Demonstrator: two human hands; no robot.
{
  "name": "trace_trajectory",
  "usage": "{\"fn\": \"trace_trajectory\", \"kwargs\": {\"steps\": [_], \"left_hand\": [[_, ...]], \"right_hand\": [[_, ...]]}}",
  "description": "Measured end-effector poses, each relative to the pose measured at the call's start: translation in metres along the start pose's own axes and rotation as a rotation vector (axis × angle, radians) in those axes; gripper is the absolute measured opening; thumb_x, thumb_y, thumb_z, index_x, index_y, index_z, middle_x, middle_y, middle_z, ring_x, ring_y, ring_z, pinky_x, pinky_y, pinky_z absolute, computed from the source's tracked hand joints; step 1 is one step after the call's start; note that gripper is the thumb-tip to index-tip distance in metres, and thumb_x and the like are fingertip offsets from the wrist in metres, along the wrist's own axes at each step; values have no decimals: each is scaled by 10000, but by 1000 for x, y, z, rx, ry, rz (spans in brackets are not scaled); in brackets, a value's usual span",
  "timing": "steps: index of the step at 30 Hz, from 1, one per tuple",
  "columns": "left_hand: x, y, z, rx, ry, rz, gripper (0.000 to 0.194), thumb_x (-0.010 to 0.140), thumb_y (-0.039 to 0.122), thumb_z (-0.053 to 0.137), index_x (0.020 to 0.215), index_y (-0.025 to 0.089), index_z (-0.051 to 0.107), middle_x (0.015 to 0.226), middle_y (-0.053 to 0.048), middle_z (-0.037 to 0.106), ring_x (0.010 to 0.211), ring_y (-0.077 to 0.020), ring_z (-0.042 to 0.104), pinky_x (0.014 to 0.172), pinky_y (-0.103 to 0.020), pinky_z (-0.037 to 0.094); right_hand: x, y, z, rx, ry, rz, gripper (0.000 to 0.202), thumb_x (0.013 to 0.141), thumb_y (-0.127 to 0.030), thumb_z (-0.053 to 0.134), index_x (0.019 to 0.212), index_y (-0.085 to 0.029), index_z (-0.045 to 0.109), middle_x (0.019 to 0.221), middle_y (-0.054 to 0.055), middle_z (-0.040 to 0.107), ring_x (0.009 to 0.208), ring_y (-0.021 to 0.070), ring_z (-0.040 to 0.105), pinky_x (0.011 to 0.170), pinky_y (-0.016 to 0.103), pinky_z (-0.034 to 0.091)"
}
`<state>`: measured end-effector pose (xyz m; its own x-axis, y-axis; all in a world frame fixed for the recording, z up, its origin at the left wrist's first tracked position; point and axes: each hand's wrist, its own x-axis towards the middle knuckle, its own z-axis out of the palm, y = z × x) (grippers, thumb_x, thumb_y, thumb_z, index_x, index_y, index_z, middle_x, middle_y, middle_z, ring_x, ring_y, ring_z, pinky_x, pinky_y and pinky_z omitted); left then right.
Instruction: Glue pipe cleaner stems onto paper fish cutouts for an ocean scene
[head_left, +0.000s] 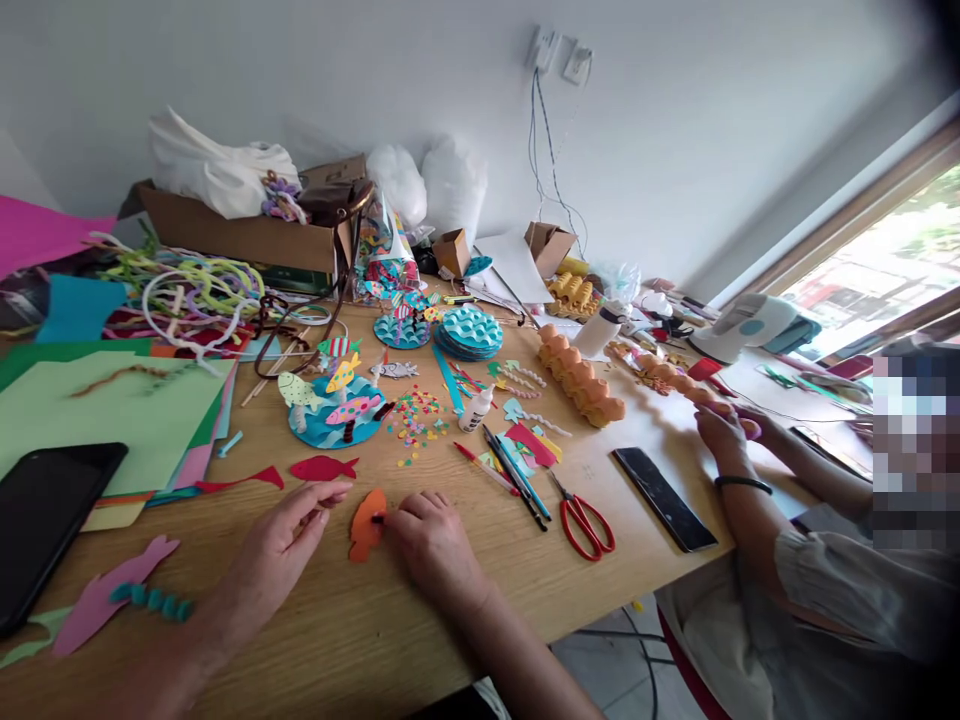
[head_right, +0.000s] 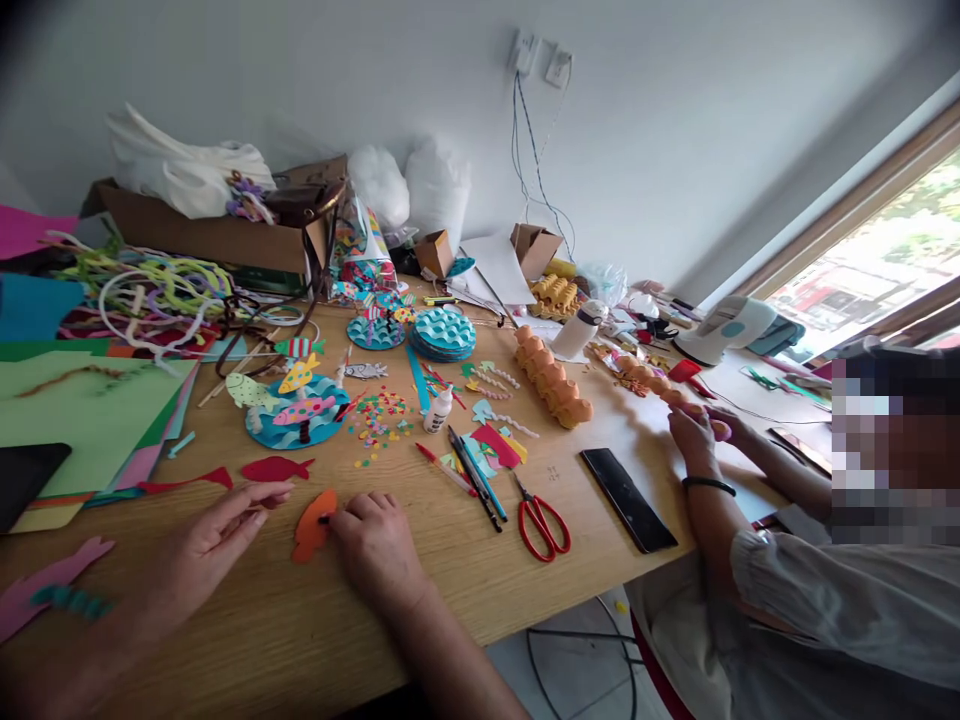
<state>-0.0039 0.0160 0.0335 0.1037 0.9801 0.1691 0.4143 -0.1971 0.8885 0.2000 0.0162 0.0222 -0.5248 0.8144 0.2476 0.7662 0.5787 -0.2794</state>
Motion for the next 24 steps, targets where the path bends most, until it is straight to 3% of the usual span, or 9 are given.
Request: {"fn": "trace_trajectory", "kwargs": {"steps": [5,9,16,24], "left_hand": [[-5,8,4,-431,-15,-355,353,705,374,632,1009,195,614,1045,-81,655,1001,-247,602,854,-325,488],[-11,20,8,-811,-139,-571,377,771,351,622,1115,207,566,1115,-76,626,1061,-234,560,869,-325,461],[-10,26,15,-993,-173,-655,330,756,241,656,1078,193,603,1043,-54,646,885,-161,598,762,-260,463],[-10,32,17,-1032,-122,-738,305,771,137,611,1075,168,595,1008,-66,662,870,-156,615,759,-255,482]], "right_hand": [[-1,1,0,119,92,26,186,897,-239,486,850,-203,663,782,34,627,713,138,530,657,247,371],[-1,-1,-1,185,200,30,216,908,-268,467,863,-205,668,748,30,616,701,135,538,645,242,379],[-2,-8,-7,76,190,-30,162,885,-186,502,827,-202,652,757,16,612,687,125,502,644,244,351],[-1,-11,-10,-36,194,-98,145,870,-159,514,789,-196,628,726,3,589,666,128,463,621,259,309]]}}
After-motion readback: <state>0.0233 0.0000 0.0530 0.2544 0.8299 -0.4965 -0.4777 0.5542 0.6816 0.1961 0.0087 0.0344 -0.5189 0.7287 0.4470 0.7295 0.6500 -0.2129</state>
